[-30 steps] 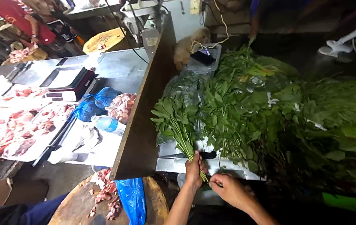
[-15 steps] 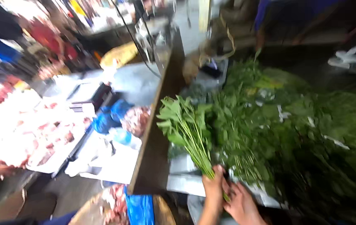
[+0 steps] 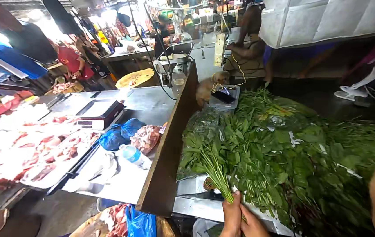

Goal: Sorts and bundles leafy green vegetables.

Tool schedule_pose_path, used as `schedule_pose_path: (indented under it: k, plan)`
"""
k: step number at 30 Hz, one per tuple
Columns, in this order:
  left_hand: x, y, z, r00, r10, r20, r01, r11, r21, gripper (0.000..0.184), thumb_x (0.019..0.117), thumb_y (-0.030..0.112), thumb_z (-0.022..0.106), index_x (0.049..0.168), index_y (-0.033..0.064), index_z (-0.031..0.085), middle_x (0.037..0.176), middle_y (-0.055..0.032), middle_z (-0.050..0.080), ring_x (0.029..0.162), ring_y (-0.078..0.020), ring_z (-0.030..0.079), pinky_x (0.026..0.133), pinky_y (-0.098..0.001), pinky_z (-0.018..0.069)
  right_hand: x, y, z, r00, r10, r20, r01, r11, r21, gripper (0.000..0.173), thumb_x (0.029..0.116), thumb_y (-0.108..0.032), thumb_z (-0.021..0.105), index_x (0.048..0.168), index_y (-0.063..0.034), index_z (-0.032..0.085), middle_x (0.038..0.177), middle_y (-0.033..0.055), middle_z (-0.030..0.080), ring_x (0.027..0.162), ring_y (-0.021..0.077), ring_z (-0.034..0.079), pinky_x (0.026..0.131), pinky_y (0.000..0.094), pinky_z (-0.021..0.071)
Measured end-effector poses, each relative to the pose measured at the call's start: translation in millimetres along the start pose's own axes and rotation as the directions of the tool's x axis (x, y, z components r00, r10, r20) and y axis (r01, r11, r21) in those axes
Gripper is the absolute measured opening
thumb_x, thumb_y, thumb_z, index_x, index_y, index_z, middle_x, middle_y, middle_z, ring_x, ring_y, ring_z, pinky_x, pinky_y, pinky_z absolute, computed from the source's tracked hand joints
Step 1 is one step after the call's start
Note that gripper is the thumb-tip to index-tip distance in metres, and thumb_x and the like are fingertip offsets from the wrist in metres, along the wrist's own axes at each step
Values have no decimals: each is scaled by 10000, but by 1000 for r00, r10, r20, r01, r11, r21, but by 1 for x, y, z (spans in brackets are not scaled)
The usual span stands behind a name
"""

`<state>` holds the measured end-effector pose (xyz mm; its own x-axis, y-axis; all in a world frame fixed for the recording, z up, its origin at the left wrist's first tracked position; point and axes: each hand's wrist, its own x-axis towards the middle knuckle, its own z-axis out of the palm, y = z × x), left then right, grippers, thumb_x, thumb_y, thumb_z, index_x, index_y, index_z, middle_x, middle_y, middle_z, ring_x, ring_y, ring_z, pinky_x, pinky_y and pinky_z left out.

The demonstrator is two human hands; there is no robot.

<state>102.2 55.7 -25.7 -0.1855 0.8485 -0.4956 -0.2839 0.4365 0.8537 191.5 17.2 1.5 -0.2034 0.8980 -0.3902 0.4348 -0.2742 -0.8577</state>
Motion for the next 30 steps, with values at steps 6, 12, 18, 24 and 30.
schedule_pose_path:
  k: [6,12,18,24,30]
  plan:
    - [6,9,-21,955,-51,291,-142,784,605,570,1015,550,538,1142,20,705,1207,-178,662,1140,-296,637,1022,-521,503,17,16,-2,995,73,-65,-75,997,-33,385,1090,-148,426,1400,48,541,1270,241,663,1218,330,634,1091,513,466]
    - [-21,53,-40,303,420,855,-858,-270,437,450,867,119,748,1311,128,675,1339,-124,658,1326,-368,561,1105,-632,424,3,8,-32,990,134,53,-144,923,356,182,1056,-113,406,1112,-28,557,628,-18,443,493,91,426,484,280,404]
    - [-15,135,12,-80,27,996,-770,-636,-44,280,1023,104,547,1258,65,694,1252,-130,698,1390,-393,496,1202,-658,274,-54,-60,-64,986,69,155,-120,930,348,193,1078,-169,404,1132,-63,556,650,-54,430,449,64,429,435,252,461]
    - [-33,245,21,71,204,976,-967,-228,118,328,884,-4,686,1212,-24,701,1017,-176,750,984,-314,729,912,-496,574,-117,-164,-117,883,-450,-129,438,698,567,499,1040,-569,396,1164,-99,506,780,-121,723,634,-3,699,599,182,586]
    - [-37,352,-64,446,823,352,-871,489,-38,251,1079,183,454,1193,71,647,691,48,664,572,-106,659,638,-360,638,-121,-234,-123,845,-137,-517,361,858,364,169,999,106,359,922,178,492,650,65,549,551,-19,506,626,88,422]
